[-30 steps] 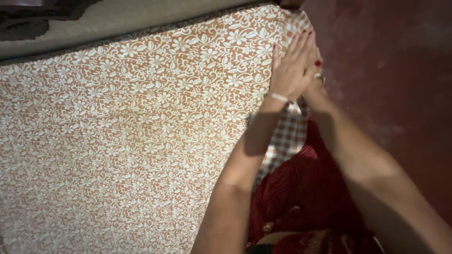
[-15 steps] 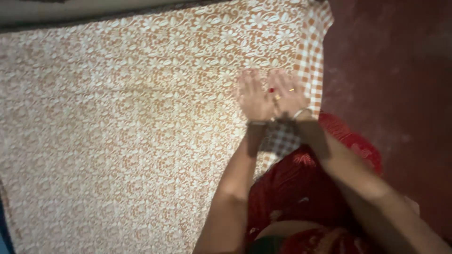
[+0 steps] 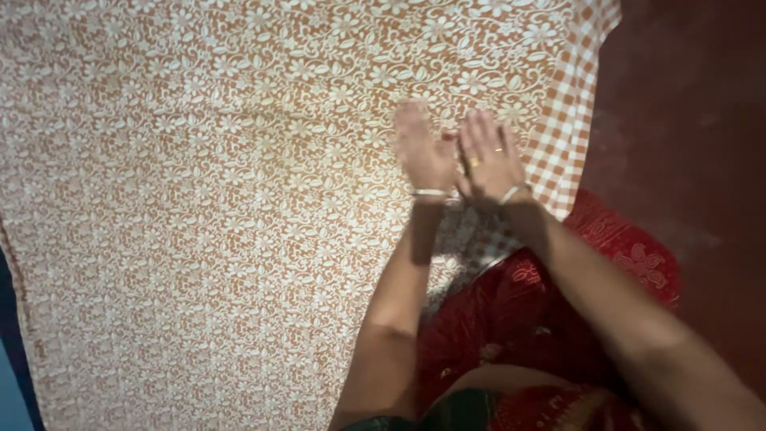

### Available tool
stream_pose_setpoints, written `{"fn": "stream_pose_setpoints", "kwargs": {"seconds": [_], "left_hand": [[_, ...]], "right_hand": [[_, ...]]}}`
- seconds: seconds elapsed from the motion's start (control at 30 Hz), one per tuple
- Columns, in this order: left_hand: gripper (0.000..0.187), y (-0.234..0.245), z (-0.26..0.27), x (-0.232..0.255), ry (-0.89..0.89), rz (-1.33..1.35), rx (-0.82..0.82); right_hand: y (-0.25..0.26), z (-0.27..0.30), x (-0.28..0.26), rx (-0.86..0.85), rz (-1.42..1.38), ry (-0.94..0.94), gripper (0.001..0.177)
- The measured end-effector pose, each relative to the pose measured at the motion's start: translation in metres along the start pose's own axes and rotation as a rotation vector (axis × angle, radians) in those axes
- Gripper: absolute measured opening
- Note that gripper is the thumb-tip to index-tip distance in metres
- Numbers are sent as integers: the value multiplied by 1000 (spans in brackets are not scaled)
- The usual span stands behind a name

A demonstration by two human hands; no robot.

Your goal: Smoothing and tucking in a bedsheet on a bed.

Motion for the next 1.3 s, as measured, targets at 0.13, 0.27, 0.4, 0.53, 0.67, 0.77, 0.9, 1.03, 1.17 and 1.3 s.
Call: {"fn": "stream_pose_setpoints", "kwargs": {"seconds": [0.13, 0.27, 0.4, 0.53, 0.67, 0.77, 0.9, 1.03, 1.17, 1.3], "left_hand": [[81, 59, -46, -77, 467, -435, -95], [83, 93, -79, -139, 774, -452, -56], [84, 64, -121, -158, 717, -590, -114], [90, 16, -166, -80, 493, -550, -222], [84, -53, -174, 11, 127, -413, -252], [87, -77, -163, 103, -87, -289, -444], [72, -140, -79, 192, -567, -205, -1012], [76, -126, -16, 193, -665, 75, -1025], [79, -25, -36, 112, -253, 117, -575], [76, -25, -24, 16, 21, -187, -329]], "right_hand": [[22, -22, -40, -208, -141, 38, 108], [-1, -25, -40, -340, -161, -22, 133], [-7, -30, -39, -383, -145, -50, 141], [-2, -35, -38, -439, -157, -78, 140], [7, -36, -41, -551, -118, -43, 125], [-5, -36, -40, -559, -13, 12, 101], [-22, -23, -43, 227, 67, 58, 75], [3, -13, -41, 362, 222, -11, 69], [58, -22, -26, -262, 235, -2, 83], [54, -9, -1, -649, 44, -8, 96]]}}
Point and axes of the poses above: each hand's wrist, its own z-axis away from the middle knuckle, its own y-axis out of the back of the hand, x = y × z, the point moved 5 cm from there along -z, towards the middle knuckle, and after that the axes turned 1 degree about z, right-handed, at the moved point
